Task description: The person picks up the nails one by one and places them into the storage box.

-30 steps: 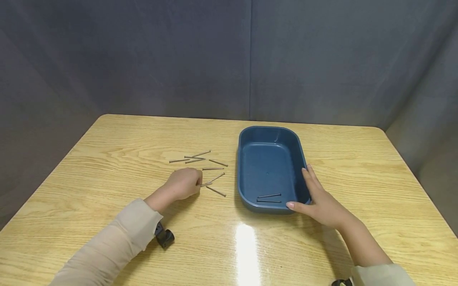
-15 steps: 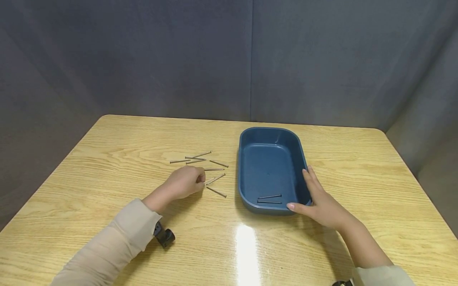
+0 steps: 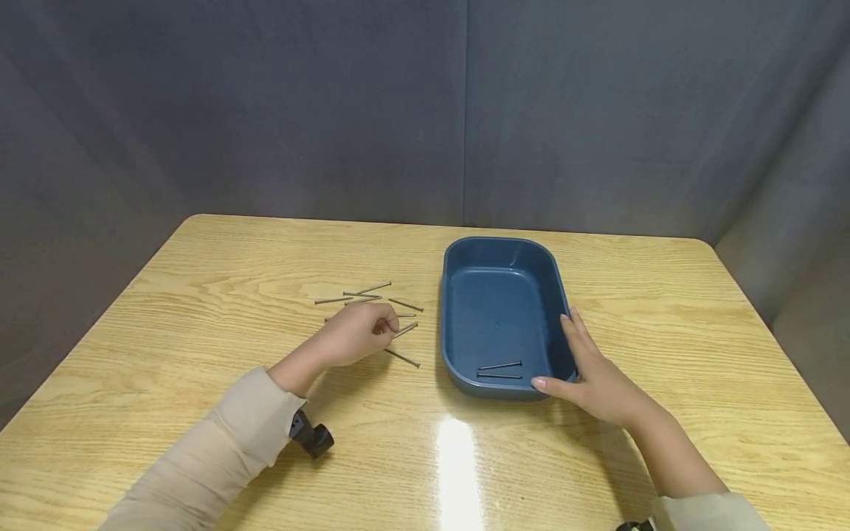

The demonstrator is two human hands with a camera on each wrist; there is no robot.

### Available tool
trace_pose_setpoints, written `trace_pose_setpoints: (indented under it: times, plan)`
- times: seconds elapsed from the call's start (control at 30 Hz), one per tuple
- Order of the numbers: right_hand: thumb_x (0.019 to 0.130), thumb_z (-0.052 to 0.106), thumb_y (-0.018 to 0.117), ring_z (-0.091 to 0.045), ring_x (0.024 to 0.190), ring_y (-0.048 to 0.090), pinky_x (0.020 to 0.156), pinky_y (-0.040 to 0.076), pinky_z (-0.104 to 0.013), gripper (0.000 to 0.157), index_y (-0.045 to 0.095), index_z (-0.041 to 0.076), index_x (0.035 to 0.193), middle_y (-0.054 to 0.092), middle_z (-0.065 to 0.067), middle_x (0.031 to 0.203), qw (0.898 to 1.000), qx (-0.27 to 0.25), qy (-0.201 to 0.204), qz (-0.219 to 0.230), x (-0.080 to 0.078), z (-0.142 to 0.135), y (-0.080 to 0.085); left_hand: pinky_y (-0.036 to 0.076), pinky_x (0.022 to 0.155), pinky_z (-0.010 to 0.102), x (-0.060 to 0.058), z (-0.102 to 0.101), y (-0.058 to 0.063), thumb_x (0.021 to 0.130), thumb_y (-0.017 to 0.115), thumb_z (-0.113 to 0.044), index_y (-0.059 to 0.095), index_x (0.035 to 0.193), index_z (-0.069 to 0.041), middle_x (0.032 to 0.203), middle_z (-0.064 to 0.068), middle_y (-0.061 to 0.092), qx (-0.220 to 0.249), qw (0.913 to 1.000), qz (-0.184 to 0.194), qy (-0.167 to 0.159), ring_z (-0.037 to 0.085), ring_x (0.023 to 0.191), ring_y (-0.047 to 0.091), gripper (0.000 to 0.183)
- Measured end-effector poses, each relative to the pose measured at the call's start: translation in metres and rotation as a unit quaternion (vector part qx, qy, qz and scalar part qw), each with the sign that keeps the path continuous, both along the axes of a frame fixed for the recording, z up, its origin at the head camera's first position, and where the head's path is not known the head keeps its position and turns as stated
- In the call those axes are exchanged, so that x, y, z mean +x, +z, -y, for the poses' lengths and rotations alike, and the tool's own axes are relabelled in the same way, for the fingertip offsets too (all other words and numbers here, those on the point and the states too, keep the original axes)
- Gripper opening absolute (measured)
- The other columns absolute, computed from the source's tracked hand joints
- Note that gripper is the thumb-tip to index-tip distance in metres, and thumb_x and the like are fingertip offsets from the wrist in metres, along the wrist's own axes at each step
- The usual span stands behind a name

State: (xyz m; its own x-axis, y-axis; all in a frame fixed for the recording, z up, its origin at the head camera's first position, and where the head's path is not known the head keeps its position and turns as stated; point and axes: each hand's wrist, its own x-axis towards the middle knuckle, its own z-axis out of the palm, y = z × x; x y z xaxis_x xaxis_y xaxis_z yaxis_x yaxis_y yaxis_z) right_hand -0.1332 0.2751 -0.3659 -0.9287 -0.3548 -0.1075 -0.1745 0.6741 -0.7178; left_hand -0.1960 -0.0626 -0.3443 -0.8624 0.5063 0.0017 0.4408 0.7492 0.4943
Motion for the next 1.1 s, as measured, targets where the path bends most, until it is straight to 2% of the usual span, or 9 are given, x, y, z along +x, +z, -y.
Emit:
trace_pose_setpoints:
  times: [0.23,0.8,1.1]
  plan:
    - [0.086,0.028,0.062,-0.044,0.134,-0.013,0.094,0.010,-0.071,0.097,-0.012,0.010,0.145,-0.021,-0.016,0.149,1.000,-0.001,0.000,-0.004,0.000,0.000,-0.001,0.045,0.069,0.025,0.000,-0.004,0.001,0.087,0.054,-0.004,0.063,0.096,-0.006,0.088,0.003,0.064,0.025,0.9995,0.017,-0.008,0.012,0.076,0.056,0.013]
    - [0.086,0.028,0.062,-0.044,0.135,-0.011,0.094,0.012,-0.071,0.097,-0.013,0.011,0.145,-0.021,-0.016,0.149,1.000,0.004,0.003,-0.009,-0.001,-0.001,-0.001,0.043,0.067,0.022,0.003,-0.019,0.009,0.086,0.053,-0.004,0.062,0.092,-0.006,0.084,0.002,0.062,0.076,0.9960,0.034,-0.031,0.011,0.073,0.052,0.011]
    - [0.085,0.028,0.062,-0.045,0.134,-0.012,0.094,0.009,-0.071,0.098,-0.013,0.011,0.145,-0.020,-0.018,0.149,1.000,-0.001,0.002,-0.012,0.000,0.000,-0.002,0.044,0.066,0.019,0.002,-0.026,0.010,0.084,0.054,-0.002,0.062,0.090,-0.005,0.084,0.003,0.063,0.099,0.9934,0.034,-0.047,0.010,0.073,0.054,0.010]
